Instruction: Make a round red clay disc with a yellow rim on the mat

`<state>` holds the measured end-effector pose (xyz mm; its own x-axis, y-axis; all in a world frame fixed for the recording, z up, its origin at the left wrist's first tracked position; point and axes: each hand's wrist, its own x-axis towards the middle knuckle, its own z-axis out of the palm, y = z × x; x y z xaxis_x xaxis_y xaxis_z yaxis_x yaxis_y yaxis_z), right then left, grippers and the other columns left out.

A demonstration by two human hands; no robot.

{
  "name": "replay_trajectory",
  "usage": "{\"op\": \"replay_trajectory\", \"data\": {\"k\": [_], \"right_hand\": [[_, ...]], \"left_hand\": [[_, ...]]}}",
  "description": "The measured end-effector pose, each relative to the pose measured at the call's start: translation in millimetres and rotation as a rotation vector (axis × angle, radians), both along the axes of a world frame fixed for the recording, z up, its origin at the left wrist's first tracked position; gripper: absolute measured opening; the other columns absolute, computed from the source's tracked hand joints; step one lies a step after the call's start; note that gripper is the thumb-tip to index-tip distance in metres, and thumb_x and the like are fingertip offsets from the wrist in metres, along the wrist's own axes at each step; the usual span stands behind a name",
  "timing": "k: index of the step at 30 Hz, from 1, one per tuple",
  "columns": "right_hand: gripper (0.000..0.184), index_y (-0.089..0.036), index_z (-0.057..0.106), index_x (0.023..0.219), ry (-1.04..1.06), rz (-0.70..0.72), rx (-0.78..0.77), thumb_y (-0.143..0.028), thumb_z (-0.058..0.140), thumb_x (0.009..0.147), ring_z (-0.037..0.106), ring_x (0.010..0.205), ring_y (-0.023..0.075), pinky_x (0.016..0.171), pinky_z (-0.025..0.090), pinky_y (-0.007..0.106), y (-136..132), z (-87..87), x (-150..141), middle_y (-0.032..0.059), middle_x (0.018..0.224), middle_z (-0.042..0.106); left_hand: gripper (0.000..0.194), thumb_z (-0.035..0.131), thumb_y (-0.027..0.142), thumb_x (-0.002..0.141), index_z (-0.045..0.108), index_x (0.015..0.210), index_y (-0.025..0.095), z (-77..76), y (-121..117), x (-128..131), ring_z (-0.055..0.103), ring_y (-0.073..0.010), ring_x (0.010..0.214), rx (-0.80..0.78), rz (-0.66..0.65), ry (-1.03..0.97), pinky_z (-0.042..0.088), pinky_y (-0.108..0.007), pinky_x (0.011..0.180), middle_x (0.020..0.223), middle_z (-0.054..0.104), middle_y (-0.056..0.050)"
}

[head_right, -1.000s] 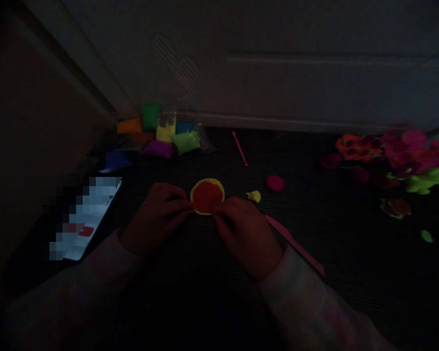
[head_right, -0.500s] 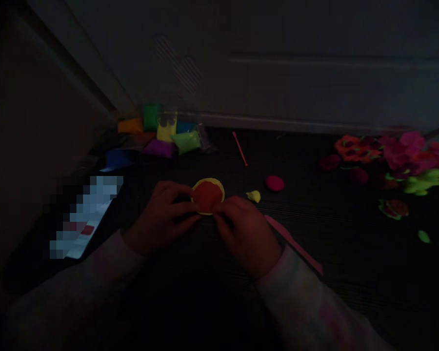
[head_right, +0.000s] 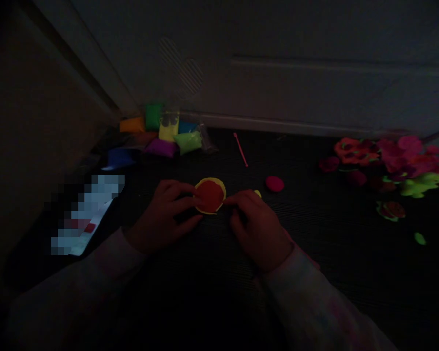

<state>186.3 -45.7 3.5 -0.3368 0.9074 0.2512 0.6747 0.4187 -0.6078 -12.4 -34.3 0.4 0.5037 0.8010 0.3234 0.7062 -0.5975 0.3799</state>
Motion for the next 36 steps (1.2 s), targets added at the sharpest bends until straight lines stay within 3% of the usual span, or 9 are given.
{"op": "replay_trajectory", "data": {"k": [8,36], "right_hand": [[0.021,-0.018,0.057,0.096,-0.138,0.059,0.086,-0.013,0.047,0.078,0.053,0.082,0.0160,0.072,0.046,0.032,1,-5.4,-5,0.0074,0.091,0.055],[0.013,-0.017,0.056,0.087,-0.124,0.084,0.078,-0.021,0.056,0.074,0.049,0.081,0.0177,0.070,0.045,0.034,-1,-5.3,-13,0.0055,0.086,0.051]], "left_hand": [[0.010,0.055,0.027,0.076,0.065,0.078,0.025,-3.0,2,3,0.042,-0.0206,0.092,0.075,-0.010,0.029,0.033,-0.038,0.077,0.098,0.057,-0.002],[0.011,0.055,0.027,0.076,0.064,0.079,0.023,-4.1,2,4,0.042,-0.0204,0.092,0.075,-0.012,0.029,0.033,-0.037,0.077,0.096,0.057,-0.002]]}}
